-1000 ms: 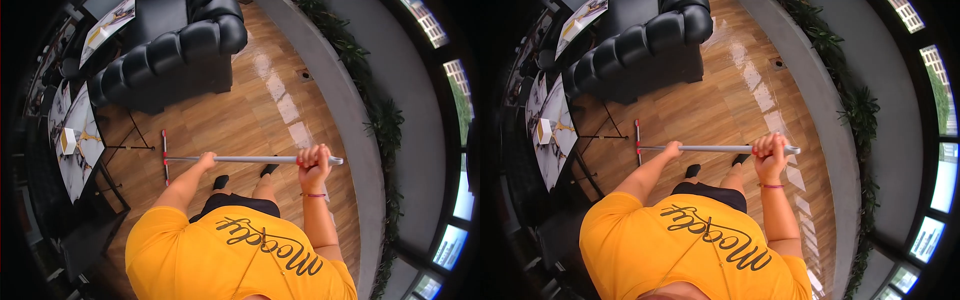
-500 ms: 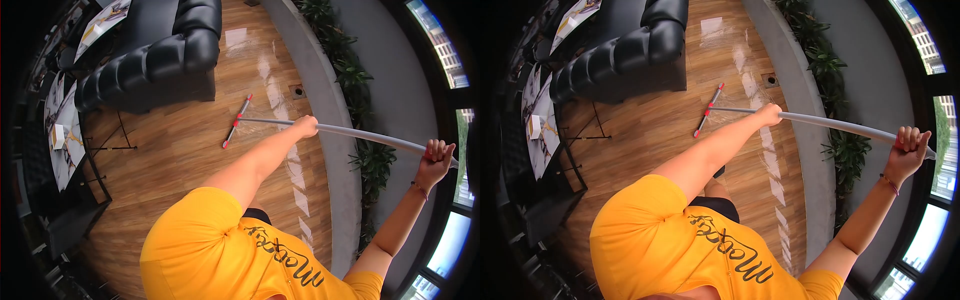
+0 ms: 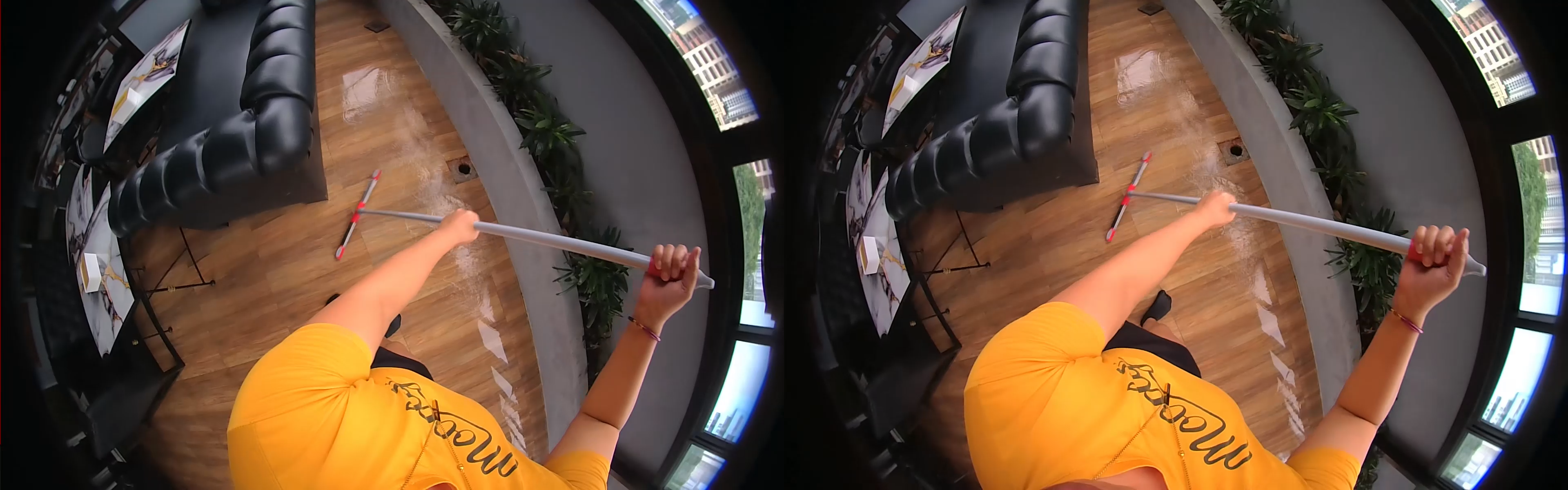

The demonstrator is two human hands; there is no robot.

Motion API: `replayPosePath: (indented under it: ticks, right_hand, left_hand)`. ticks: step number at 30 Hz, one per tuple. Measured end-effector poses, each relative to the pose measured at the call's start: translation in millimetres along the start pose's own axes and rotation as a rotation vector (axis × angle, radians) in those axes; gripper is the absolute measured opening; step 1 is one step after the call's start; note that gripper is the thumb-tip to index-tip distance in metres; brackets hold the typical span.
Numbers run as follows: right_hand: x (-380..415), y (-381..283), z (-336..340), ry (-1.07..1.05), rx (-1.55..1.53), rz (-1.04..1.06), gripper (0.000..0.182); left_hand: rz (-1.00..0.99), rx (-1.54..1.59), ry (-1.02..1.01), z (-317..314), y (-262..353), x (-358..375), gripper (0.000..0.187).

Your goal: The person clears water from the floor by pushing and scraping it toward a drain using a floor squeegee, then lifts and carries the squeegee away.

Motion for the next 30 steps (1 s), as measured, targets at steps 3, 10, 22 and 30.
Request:
replayPosePath:
  ticks: [3,10,22,30]
  right_hand:
    - [-13,-37,-17,-0.133,0.058,0.166,0.037]
    - [-107,-6,-48,-0.374,-0.019,0.179,0.036]
    - [-530,384,-93,0.035,-0.246,-0.195,0.032]
    - [-589,494,-21,0.288,-0.202,-0.339,0.033]
  left_hand:
    - [-0.177,0.075,-0.002,31,39,-58,0.013]
    - [-0.284,-0.033,0.314,121,7,-170,0.022]
    - [0.202,-0.259,0.074,238,-281,-462,0.019]
    - [0.283,-0.27,-0.134,189,-355,-534,0.017]
Point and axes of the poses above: each hand's wrist, its own x-axis away from the middle knuckle, its own z-axis out of the back of the hand, y = z × x, the point moved 4 cm from there along -x, towards the middle knuckle, and after that the axes turned 5 degrees about -z, right-handed, at the moved point
